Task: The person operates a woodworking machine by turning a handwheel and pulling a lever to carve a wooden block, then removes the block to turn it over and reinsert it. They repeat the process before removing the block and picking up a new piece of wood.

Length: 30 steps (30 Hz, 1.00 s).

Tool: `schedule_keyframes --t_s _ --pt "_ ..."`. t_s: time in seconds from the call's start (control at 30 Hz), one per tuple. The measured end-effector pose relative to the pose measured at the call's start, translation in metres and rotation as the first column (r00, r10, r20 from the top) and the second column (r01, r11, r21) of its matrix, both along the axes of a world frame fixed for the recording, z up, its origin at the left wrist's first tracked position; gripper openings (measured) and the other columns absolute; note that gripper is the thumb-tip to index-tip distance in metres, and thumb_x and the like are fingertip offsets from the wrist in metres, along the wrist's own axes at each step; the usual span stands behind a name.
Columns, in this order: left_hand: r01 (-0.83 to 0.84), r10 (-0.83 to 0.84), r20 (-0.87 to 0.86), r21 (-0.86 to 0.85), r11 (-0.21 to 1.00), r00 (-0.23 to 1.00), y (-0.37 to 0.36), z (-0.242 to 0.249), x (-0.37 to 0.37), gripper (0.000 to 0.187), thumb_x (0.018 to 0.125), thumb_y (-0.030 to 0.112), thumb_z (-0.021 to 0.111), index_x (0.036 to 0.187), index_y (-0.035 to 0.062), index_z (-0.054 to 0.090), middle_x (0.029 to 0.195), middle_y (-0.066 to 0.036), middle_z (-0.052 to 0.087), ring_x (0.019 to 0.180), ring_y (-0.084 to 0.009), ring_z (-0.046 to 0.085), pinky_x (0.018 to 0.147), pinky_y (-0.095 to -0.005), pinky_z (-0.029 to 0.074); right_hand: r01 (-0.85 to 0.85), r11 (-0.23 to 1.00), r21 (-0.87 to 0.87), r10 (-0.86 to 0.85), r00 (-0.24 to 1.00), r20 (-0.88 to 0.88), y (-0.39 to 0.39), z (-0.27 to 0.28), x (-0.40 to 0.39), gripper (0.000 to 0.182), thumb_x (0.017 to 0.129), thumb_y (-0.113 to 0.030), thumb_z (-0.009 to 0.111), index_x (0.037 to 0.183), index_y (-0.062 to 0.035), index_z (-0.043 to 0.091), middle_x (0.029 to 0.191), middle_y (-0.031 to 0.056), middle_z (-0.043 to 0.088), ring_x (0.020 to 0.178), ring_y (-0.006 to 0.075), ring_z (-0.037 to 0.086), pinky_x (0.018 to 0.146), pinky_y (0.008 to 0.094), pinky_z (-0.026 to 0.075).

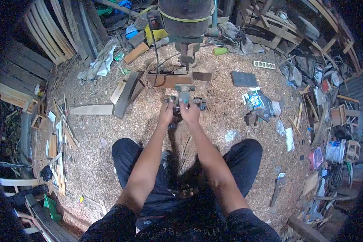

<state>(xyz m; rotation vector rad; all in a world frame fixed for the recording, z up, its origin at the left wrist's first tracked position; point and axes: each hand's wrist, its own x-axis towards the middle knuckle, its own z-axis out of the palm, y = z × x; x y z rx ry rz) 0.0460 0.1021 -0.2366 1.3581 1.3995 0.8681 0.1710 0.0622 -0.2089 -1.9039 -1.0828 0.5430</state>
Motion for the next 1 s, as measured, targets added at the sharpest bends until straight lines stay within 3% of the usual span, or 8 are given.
schedule_keyframes --t_s 0.1,0.13,0.2,0.37,0.57,0.7,0.83,1.0 --pt "-0.02 0.06 0.104 -0.355 0.935 0.993 0.014 -0.012 0.002 0.05 0.095 0.048 0.055 0.08 0.0012 0.065 0.075 -0.005 0.061 0.068 -0.0161 0.055 0.064 -0.0299 0.043 0.067 0.997 -0.042 -0.07 0.996 -0.055 0.002 -0.015 -0.005 0.041 0.087 -0.035 0.061 0.078 0.0044 0.066 0.069 0.0228 0.063 0.067 0.0281 0.063 0.062 0.0425 0.047" --pt "0.02 -0.023 0.166 0.017 1.0 0.986 0.016 -0.029 0.005 0.048 0.096 0.046 0.054 0.077 0.0029 0.064 0.069 -0.002 0.059 0.059 -0.0164 0.052 0.059 -0.0313 0.041 0.064 0.995 -0.078 -0.072 0.991 -0.113 0.004 -0.023 -0.001 0.04 0.087 -0.034 0.06 0.079 0.0054 0.066 0.069 0.021 0.063 0.064 0.0211 0.062 0.059 0.0395 0.046" --pt "-0.102 0.141 0.276 -0.15 0.983 0.951 0.013 -0.06 0.016 0.047 0.096 0.04 0.055 0.074 -0.0002 0.064 0.064 -0.01 0.06 0.057 -0.022 0.054 0.057 -0.0379 0.042 0.065 0.997 -0.029 -0.068 0.991 -0.117 0.002 -0.036 0.002 0.036 0.087 -0.029 0.057 0.073 0.0037 0.063 0.065 0.0213 0.062 0.061 0.0298 0.061 0.059 0.0426 0.045" --pt "0.069 -0.059 -0.418 0.01 0.998 0.907 0.01 0.027 0.04 0.042 0.094 0.029 0.052 0.073 -0.0044 0.066 0.071 -0.029 0.061 0.071 -0.0447 0.063 0.064 -0.048 0.049 0.259 0.96 0.107 -0.13 0.75 -0.649 -0.007 -0.084 0.007 0.034 0.094 -0.017 0.046 0.065 -0.0007 0.048 0.062 0.0014 0.044 0.062 0.0124 0.041 0.057 0.0355 0.034" --pt "-0.079 0.093 -0.146 0.095 0.992 0.985 -0.008 0.007 0.025 0.035 0.094 0.028 0.053 0.11 -0.002 0.061 0.095 -0.02 0.067 0.081 -0.0358 0.066 0.076 -0.0473 0.052 0.223 0.972 0.074 -0.184 0.919 -0.347 -0.01 -0.04 -0.005 0.027 0.095 -0.023 0.056 0.083 0.0013 0.056 0.079 0.0104 0.055 0.076 0.0216 0.054 0.068 0.0361 0.043" --pt "-0.092 0.062 -0.075 -0.5 0.861 0.995 -0.005 0.013 0.022 0.04 0.096 0.031 0.045 0.111 -0.0039 0.059 0.114 -0.025 0.06 0.107 -0.0376 0.056 0.096 -0.0429 0.042 0.048 0.999 -0.02 -0.05 0.988 -0.145 -0.006 0.008 -0.014 0.024 0.093 -0.023 0.06 0.093 0.0009 0.057 0.09 0.0202 0.057 0.082 0.0353 0.054 0.073 0.0415 0.044" --pt "0.075 -0.123 -0.463 -0.121 0.99 0.877 -0.017 0.019 0.032 0.051 0.097 0.036 0.039 0.117 -0.0084 0.053 0.117 -0.034 0.055 0.107 -0.0489 0.053 0.098 -0.0535 0.041 0.052 0.992 -0.118 -0.092 0.927 -0.364 -0.013 -0.027 0.001 0.032 0.099 -0.027 0.044 0.092 0.0014 0.058 0.087 0.0177 0.06 0.081 0.0296 0.055 0.076 0.0426 0.044" --pt "-0.032 -0.009 -0.34 -0.114 0.993 0.94 -0.021 0.064 0.038 0.046 0.097 0.033 0.039 0.115 -0.0065 0.056 0.112 -0.033 0.058 0.108 -0.0459 0.054 0.097 -0.0512 0.042 -0.041 0.898 -0.438 -0.122 0.934 -0.336 -0.039 -0.153 0.062 0.033 0.096 -0.026 0.048 0.103 0.0032 0.061 0.103 0.024 0.064 0.093 0.0344 0.063 0.082 0.0418 0.049"
